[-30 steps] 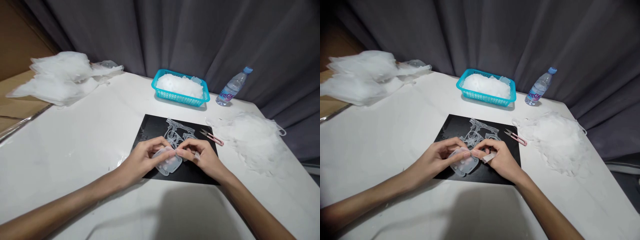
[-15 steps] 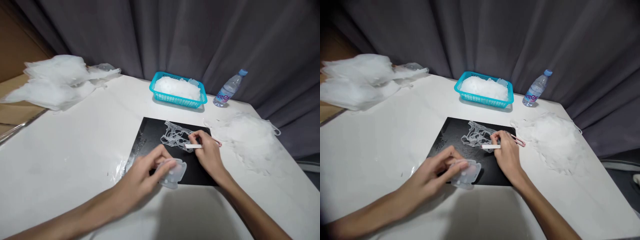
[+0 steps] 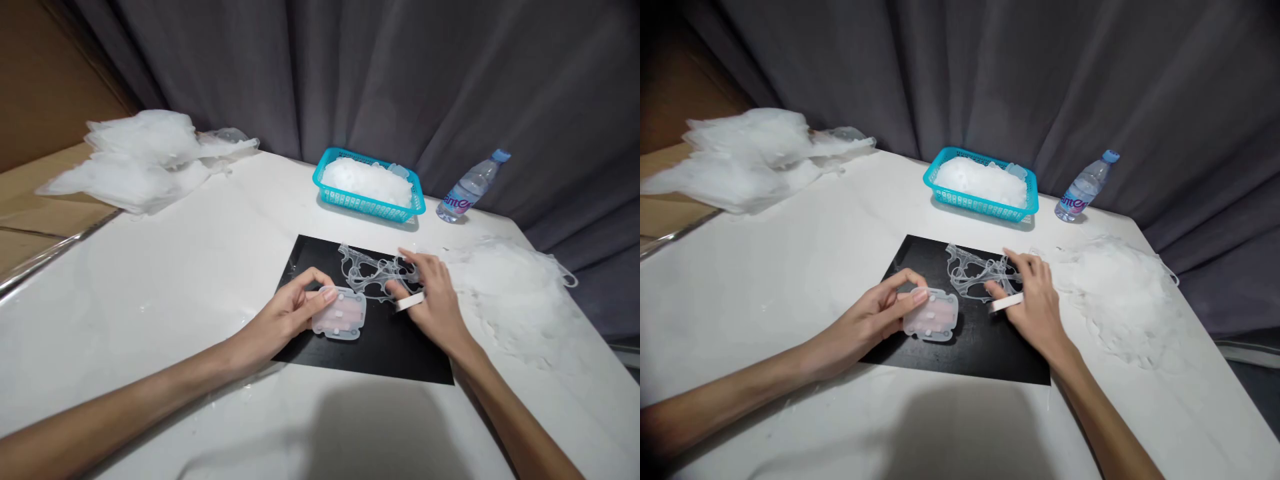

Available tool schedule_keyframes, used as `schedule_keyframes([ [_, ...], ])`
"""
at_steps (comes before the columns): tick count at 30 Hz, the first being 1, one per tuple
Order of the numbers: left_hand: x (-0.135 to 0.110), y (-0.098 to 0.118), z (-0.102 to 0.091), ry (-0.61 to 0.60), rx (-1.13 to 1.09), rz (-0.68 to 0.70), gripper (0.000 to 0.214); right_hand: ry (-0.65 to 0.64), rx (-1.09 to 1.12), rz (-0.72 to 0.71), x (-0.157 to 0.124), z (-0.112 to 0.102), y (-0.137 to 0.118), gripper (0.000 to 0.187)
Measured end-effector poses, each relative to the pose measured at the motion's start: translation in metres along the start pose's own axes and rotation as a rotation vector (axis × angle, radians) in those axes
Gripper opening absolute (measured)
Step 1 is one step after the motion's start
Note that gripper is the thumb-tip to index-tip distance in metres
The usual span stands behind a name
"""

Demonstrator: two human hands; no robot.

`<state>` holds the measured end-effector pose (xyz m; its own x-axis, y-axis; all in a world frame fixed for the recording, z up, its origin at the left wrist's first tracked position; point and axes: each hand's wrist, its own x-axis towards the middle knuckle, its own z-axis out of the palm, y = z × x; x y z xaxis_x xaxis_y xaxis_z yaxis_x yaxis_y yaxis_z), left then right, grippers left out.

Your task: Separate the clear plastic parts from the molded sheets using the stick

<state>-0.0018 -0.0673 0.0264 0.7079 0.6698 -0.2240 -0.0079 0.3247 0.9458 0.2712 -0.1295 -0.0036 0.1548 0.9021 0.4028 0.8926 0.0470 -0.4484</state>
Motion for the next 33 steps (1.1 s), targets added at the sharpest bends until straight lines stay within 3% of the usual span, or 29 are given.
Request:
schedule_keyframes([
  [2, 0.001, -0.001, 0.001, 0.001, -0.053, -0.020, 0.031, -0.115, -0.051, -0.110, -0.003, 0.007, -0.008, 0.048],
  [4, 0.001, -0.002, 0.002, 0.003, -0.115, -0.032, 0.031, -0.170, -0.047, -0.174, -0.005, 0.013, -0.015, 0.032],
  [8, 0.001, -0.002, 0.003, -0.022, -0.242, -0.054, 0.025, -0.148, 0.040, -0.174, -0.002, 0.010, -0.021, 0.023],
  [10, 0.002, -0.002, 0.003, -0.032, -0.288, -0.063, 0.022, -0.007, 0.095, -0.111, 0.004, -0.003, -0.018, 0.020],
  [12, 0.003, -0.002, 0.002, -0.022, -0.301, -0.076, 0.022, 0.228, 0.121, 0.006, 0.011, -0.025, -0.007, 0.018],
  [15, 0.004, 0.000, 0.002, -0.015, -0.288, -0.098, 0.032, 0.628, -0.060, 0.222, 0.018, -0.067, 0.031, 0.028],
  [17, 0.004, 0.000, 0.002, -0.013, -0.287, -0.103, 0.039, 0.739, -0.217, 0.352, 0.020, -0.092, 0.067, 0.039],
  [20, 0.003, -0.001, 0.002, 0.014, -0.289, -0.116, 0.039, 0.669, -0.460, 0.584, 0.016, -0.112, 0.113, 0.040],
  [22, 0.003, -0.002, 0.003, 0.023, -0.291, -0.130, 0.039, 0.672, -0.551, 0.550, 0.013, -0.112, 0.127, 0.044],
  [26, 0.002, -0.003, 0.006, 0.024, -0.261, -0.138, 0.043, 0.733, -0.655, 0.390, 0.006, -0.101, 0.128, 0.058],
  [29, 0.001, -0.001, 0.007, 0.036, -0.229, -0.136, 0.040, 0.579, -0.696, 0.377, 0.000, -0.100, 0.131, 0.055],
  [31, 0.001, -0.001, 0.006, 0.049, -0.220, -0.129, 0.038, 0.465, -0.721, 0.445, -0.003, -0.106, 0.140, 0.052],
  [33, 0.001, -0.003, 0.006, 0.057, -0.219, -0.116, 0.038, 0.433, -0.768, 0.521, -0.004, -0.114, 0.155, 0.057],
])
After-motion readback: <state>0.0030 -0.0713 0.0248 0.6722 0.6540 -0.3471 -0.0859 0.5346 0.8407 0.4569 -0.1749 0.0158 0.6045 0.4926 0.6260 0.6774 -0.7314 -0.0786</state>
